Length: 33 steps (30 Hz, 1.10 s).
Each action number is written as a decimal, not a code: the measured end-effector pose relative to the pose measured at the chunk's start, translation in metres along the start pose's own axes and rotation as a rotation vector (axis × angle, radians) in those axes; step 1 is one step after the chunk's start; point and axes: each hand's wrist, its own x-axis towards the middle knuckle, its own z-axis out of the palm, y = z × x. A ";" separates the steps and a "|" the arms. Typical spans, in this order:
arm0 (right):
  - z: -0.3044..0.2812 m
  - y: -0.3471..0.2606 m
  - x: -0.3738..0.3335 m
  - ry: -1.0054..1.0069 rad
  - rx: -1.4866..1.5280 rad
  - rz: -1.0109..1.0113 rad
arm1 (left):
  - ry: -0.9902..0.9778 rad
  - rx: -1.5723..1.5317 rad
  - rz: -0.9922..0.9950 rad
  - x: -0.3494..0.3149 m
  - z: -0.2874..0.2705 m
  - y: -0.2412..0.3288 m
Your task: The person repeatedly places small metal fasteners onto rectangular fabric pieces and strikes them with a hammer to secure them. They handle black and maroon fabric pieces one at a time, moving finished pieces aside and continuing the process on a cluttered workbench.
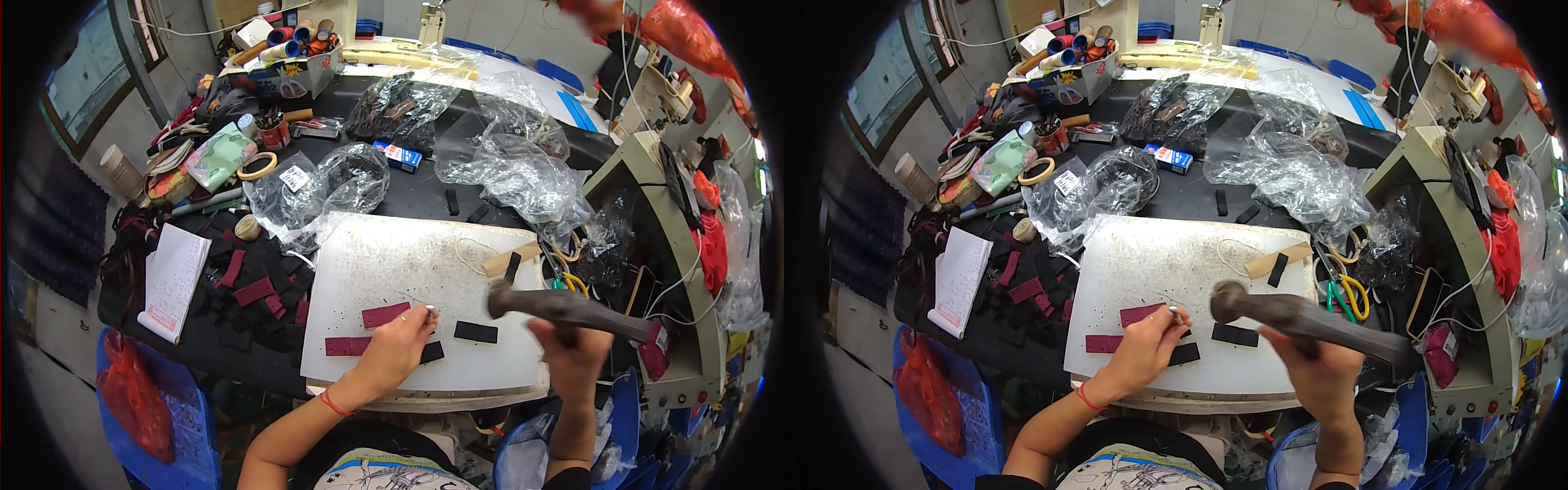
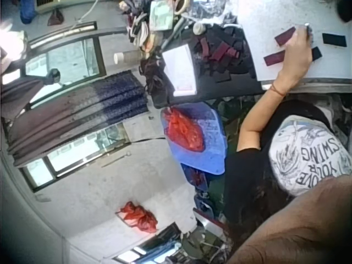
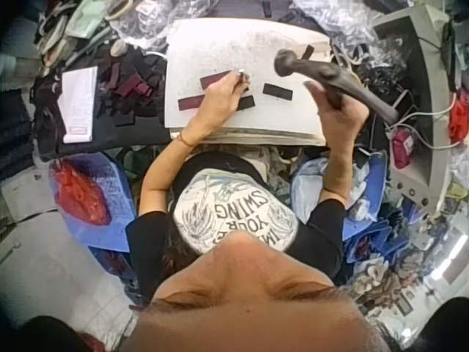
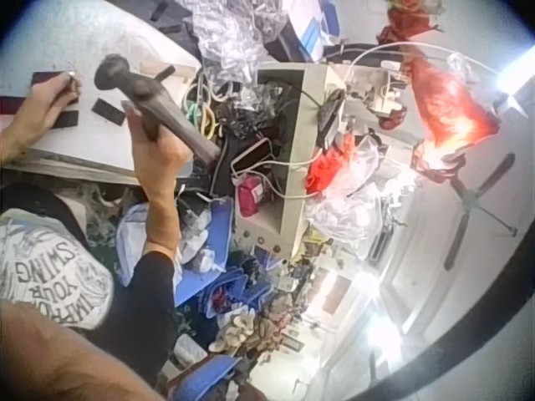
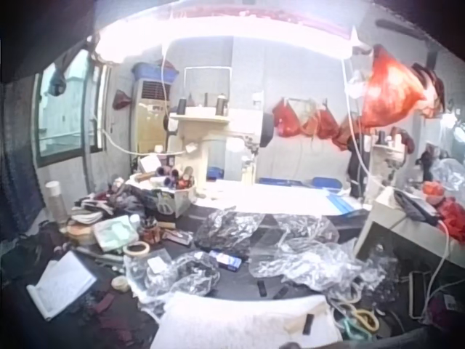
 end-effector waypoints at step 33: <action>0.071 0.010 -0.022 -0.678 -0.332 -0.187 | 0.120 -0.368 -0.262 -0.029 -0.041 -0.009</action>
